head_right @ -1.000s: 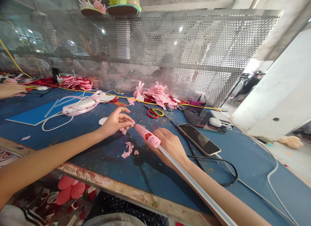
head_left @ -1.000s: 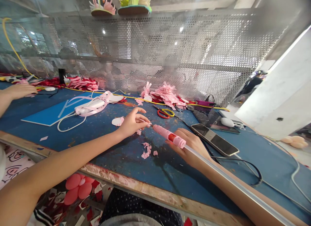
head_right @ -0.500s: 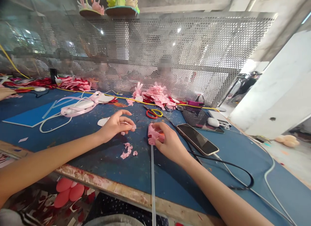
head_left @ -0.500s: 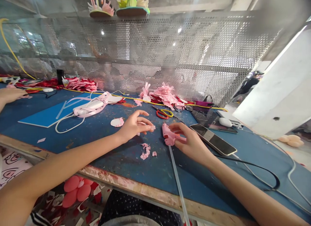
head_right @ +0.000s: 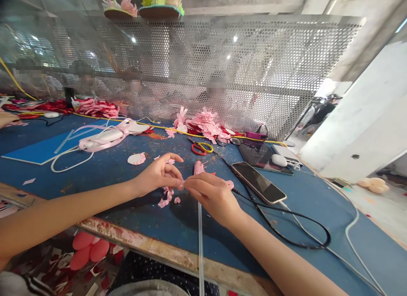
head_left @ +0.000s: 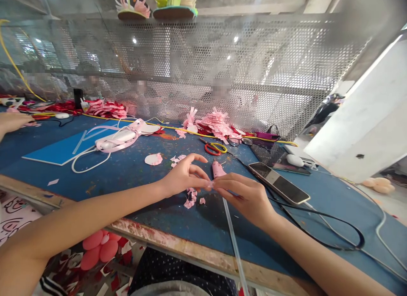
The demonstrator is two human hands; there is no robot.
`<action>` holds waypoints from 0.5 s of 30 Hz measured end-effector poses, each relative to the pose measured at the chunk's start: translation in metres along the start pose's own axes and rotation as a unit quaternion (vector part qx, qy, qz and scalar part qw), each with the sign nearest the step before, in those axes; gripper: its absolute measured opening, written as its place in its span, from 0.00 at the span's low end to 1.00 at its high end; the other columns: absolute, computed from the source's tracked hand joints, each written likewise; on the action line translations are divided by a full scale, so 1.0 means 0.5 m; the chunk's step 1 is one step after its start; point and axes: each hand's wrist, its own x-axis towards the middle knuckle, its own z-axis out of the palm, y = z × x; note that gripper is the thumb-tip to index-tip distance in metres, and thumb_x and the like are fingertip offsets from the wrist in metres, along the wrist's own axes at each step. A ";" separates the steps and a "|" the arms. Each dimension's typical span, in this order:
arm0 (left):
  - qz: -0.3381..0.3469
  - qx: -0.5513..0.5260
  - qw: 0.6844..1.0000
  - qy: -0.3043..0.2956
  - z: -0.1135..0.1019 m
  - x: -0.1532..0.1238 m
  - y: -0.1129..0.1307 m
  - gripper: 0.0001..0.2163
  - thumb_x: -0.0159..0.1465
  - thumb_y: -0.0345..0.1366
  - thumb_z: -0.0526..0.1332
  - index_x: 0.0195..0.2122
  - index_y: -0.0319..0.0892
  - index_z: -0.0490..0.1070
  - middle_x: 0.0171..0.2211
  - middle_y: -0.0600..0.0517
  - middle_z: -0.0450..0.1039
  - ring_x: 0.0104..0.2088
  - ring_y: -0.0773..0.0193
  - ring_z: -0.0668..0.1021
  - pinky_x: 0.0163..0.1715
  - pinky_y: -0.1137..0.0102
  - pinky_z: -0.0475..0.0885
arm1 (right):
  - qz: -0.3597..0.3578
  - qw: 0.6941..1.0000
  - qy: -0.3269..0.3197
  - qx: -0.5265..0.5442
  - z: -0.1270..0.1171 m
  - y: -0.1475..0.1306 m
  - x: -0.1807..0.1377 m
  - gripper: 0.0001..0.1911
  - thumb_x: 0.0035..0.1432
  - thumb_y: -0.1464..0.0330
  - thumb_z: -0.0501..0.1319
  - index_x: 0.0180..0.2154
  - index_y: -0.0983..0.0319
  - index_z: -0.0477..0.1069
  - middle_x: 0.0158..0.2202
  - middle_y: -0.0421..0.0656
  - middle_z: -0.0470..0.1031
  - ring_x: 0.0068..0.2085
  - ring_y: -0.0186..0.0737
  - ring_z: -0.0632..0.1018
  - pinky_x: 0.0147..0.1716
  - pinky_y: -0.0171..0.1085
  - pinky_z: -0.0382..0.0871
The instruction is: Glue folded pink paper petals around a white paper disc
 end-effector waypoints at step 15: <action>0.083 0.080 0.993 -0.036 -0.002 -0.010 -0.008 0.12 0.55 0.31 0.65 0.38 0.41 0.65 0.27 0.55 0.73 0.27 0.69 0.78 0.26 0.77 0.71 | 0.097 0.994 0.056 0.005 0.007 -0.015 0.000 0.05 0.56 0.73 0.59 0.29 0.60 0.73 0.26 0.39 0.78 0.27 0.32 0.77 0.28 0.31 0.71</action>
